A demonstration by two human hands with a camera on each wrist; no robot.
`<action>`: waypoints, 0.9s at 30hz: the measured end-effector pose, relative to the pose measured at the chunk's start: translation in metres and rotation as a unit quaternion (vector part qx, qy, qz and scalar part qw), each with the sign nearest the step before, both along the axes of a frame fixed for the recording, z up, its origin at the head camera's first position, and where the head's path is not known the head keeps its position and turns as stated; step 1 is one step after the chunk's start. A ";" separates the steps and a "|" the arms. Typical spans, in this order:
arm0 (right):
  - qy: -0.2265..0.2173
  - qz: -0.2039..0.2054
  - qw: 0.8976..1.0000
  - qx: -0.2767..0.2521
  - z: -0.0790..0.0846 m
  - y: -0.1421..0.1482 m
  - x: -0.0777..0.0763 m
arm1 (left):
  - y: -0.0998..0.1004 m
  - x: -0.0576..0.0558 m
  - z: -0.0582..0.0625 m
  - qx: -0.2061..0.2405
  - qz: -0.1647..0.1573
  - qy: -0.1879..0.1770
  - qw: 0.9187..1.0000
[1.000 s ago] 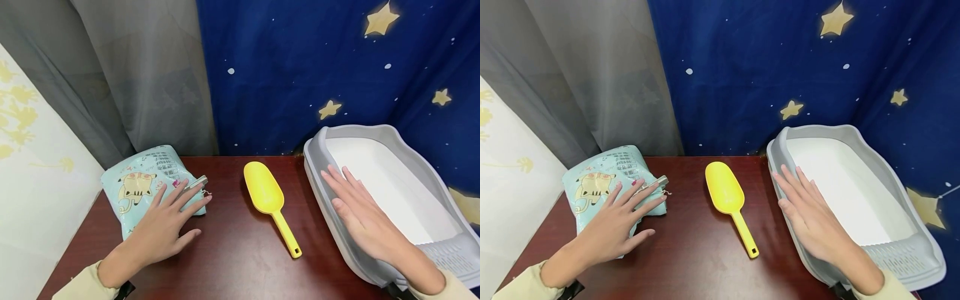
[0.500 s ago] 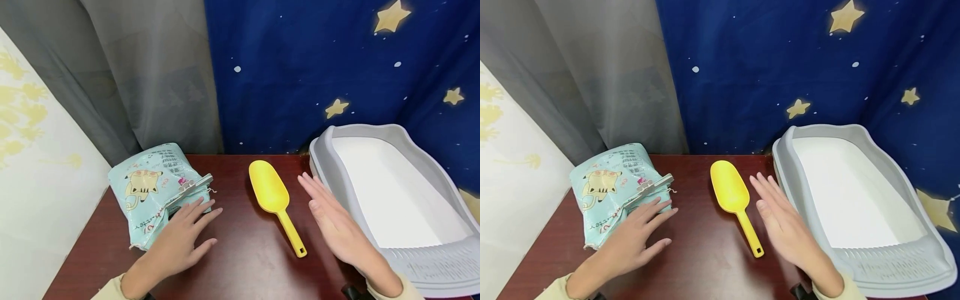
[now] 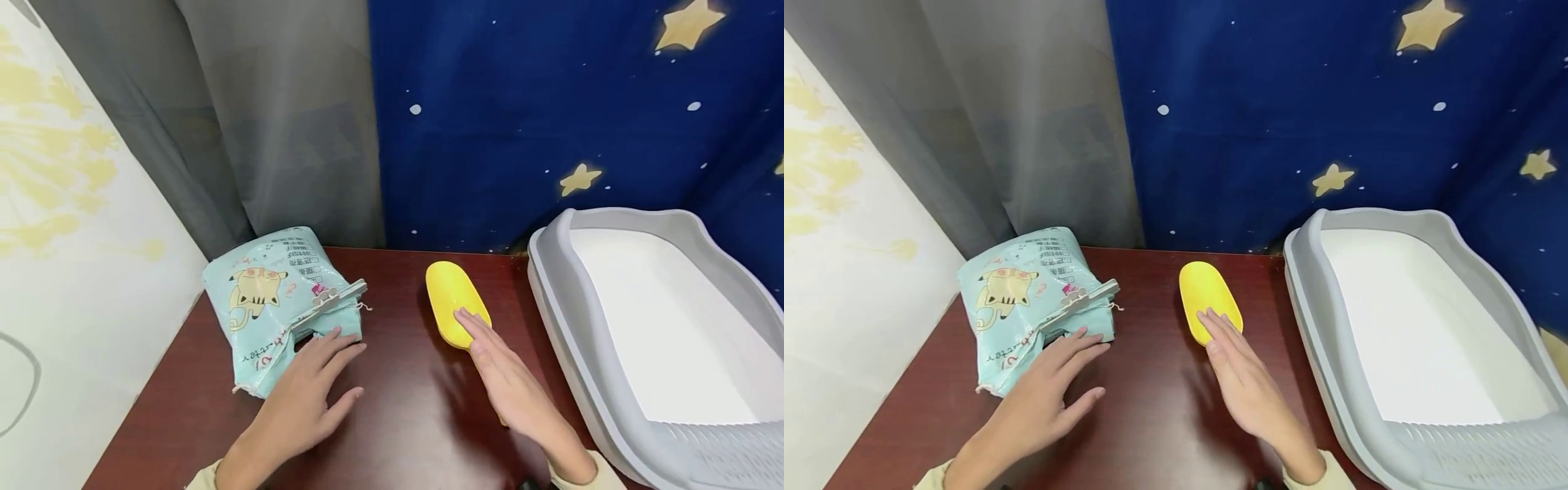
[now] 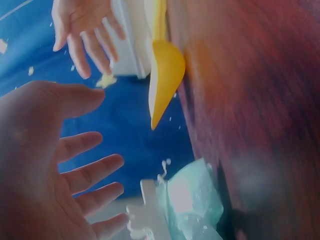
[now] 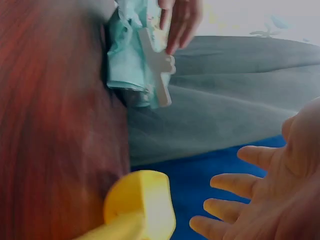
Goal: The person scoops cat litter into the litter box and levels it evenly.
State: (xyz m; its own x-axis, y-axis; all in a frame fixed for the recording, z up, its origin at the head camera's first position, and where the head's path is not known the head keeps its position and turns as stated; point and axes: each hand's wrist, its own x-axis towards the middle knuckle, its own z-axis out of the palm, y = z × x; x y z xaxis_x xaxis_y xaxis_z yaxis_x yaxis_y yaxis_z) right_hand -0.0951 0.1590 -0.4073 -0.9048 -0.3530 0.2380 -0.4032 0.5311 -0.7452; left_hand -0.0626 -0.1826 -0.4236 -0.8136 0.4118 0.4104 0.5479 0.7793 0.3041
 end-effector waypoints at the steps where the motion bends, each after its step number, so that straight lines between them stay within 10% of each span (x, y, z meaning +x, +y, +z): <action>1: 0.000 0.001 1.000 0.001 -0.002 -0.003 -0.002 | -0.001 -0.001 0.000 0.008 0.008 0.005 1.000; 13: -0.036 0.051 0.998 0.010 -0.005 -0.047 -0.031 | -0.040 -0.002 0.005 0.092 0.108 0.117 0.983; 27: 0.002 0.145 0.989 -0.035 -0.010 -0.088 -0.062 | -0.080 0.019 -0.009 0.125 0.203 0.121 0.964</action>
State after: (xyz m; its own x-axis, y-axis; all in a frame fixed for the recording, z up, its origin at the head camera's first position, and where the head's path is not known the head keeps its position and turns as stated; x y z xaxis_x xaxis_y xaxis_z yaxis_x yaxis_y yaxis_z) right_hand -0.1571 0.0710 -0.4169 -0.7668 -0.5801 0.2747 -0.5340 0.3392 -0.7744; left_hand -0.0436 -0.2625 -0.4326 -0.7554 -0.0560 0.6529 0.2923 0.8630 0.4121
